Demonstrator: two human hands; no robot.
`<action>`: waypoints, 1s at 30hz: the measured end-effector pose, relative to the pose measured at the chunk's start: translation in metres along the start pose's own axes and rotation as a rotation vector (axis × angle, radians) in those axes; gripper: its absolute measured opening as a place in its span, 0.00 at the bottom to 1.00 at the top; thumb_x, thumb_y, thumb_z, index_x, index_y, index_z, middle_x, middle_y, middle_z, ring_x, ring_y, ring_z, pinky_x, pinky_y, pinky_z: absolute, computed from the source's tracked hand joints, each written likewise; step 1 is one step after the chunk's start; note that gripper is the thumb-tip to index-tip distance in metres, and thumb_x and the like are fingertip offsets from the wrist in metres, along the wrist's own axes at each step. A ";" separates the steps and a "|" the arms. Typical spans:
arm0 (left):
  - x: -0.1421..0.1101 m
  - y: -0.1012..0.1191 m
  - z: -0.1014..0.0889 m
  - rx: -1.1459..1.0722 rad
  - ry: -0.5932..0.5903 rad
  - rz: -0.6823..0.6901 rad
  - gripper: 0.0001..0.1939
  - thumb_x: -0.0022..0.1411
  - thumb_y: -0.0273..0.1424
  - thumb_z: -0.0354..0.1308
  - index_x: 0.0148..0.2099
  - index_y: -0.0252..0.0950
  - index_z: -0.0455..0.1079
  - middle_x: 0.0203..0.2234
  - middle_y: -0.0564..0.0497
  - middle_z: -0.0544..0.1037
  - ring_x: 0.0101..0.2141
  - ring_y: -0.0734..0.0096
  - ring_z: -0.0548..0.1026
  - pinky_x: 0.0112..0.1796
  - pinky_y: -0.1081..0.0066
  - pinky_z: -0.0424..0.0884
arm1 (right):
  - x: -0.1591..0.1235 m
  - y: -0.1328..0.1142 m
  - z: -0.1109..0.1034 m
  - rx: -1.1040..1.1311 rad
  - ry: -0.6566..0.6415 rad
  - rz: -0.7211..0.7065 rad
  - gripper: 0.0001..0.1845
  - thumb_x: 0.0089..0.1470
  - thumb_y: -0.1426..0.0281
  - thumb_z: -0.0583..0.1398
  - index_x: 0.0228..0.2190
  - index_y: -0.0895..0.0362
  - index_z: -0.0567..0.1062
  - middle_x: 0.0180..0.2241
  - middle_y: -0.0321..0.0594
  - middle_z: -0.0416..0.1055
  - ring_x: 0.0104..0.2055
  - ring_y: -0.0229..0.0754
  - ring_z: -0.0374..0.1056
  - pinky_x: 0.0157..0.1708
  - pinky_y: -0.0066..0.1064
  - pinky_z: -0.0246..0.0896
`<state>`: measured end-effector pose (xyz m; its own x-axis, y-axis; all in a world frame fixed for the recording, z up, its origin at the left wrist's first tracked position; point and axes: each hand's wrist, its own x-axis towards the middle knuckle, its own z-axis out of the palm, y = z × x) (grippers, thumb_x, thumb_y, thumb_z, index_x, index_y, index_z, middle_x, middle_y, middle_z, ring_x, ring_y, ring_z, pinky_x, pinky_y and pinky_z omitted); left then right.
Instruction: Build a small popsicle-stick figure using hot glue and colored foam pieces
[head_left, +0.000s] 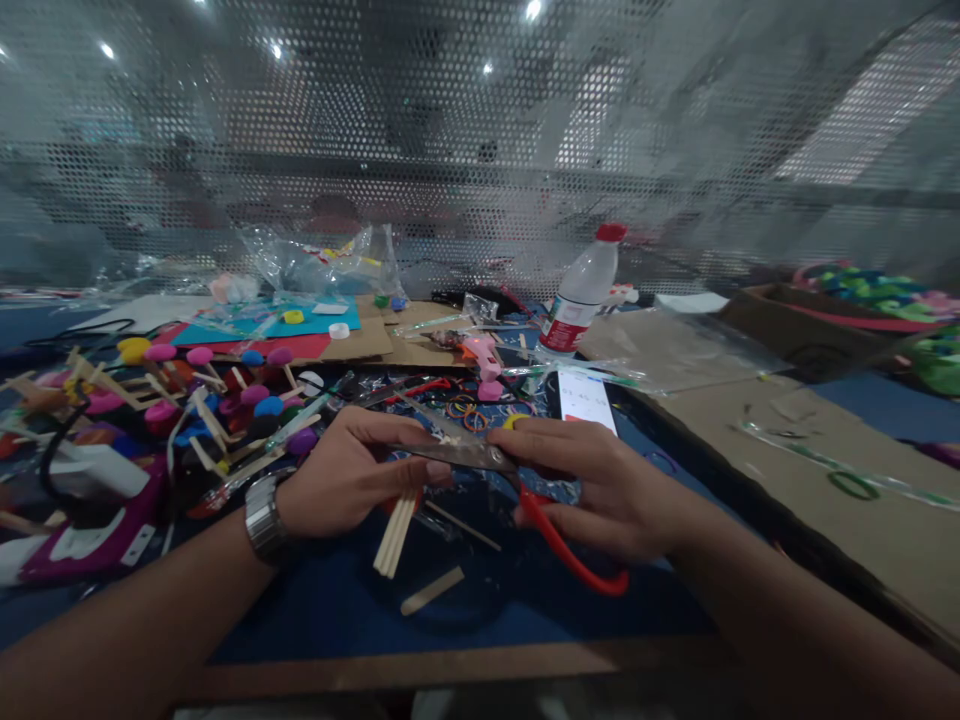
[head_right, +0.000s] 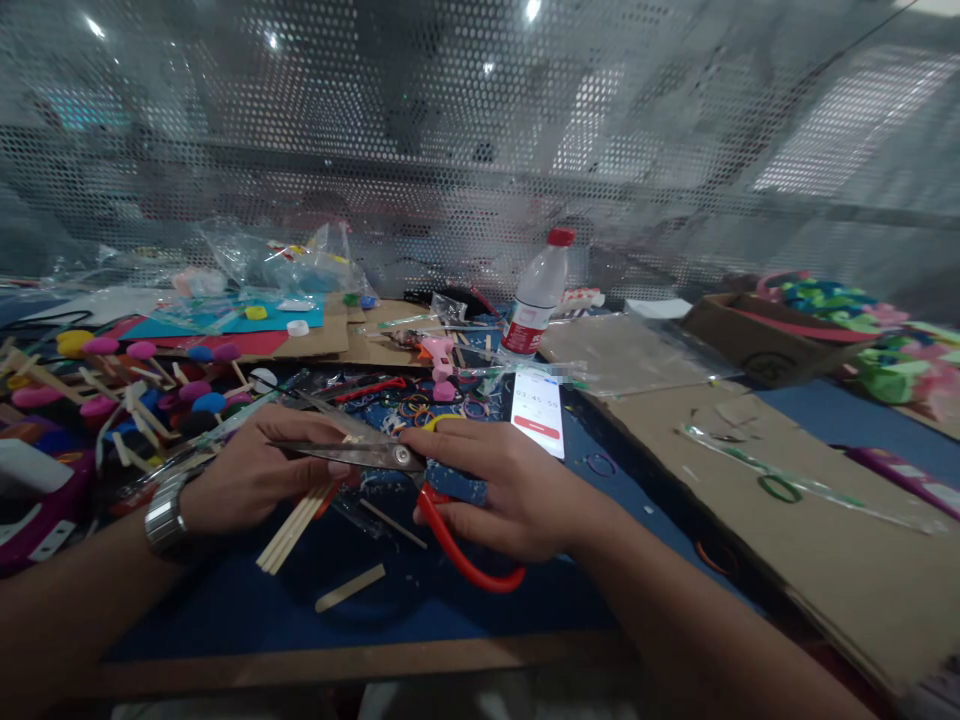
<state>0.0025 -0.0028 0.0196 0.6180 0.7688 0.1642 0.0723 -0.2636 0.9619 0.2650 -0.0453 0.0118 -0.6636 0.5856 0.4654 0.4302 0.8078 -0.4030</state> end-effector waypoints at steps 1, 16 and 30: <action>0.000 0.000 0.000 -0.017 -0.012 -0.022 0.09 0.57 0.33 0.69 0.30 0.31 0.82 0.22 0.49 0.80 0.22 0.76 0.72 0.22 0.79 0.66 | 0.000 -0.001 0.000 -0.008 0.002 -0.005 0.24 0.63 0.63 0.60 0.58 0.61 0.71 0.43 0.52 0.79 0.41 0.46 0.76 0.37 0.34 0.71; -0.003 -0.005 -0.003 -0.075 -0.080 -0.058 0.14 0.57 0.37 0.70 0.30 0.29 0.82 0.20 0.48 0.78 0.19 0.79 0.67 0.19 0.80 0.63 | 0.000 -0.004 -0.001 -0.034 -0.019 0.000 0.23 0.64 0.64 0.59 0.57 0.62 0.72 0.40 0.51 0.79 0.38 0.44 0.75 0.35 0.32 0.70; 0.001 -0.006 0.001 0.192 0.070 0.217 0.05 0.57 0.30 0.70 0.30 0.33 0.82 0.28 0.47 0.85 0.29 0.70 0.81 0.32 0.76 0.74 | 0.009 -0.007 0.005 0.035 -0.016 0.183 0.30 0.53 0.56 0.69 0.51 0.61 0.74 0.43 0.49 0.78 0.43 0.47 0.75 0.42 0.36 0.68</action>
<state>0.0040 -0.0010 0.0133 0.5799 0.7191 0.3829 0.0955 -0.5268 0.8446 0.2532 -0.0458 0.0147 -0.5859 0.7212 0.3696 0.5235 0.6849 -0.5068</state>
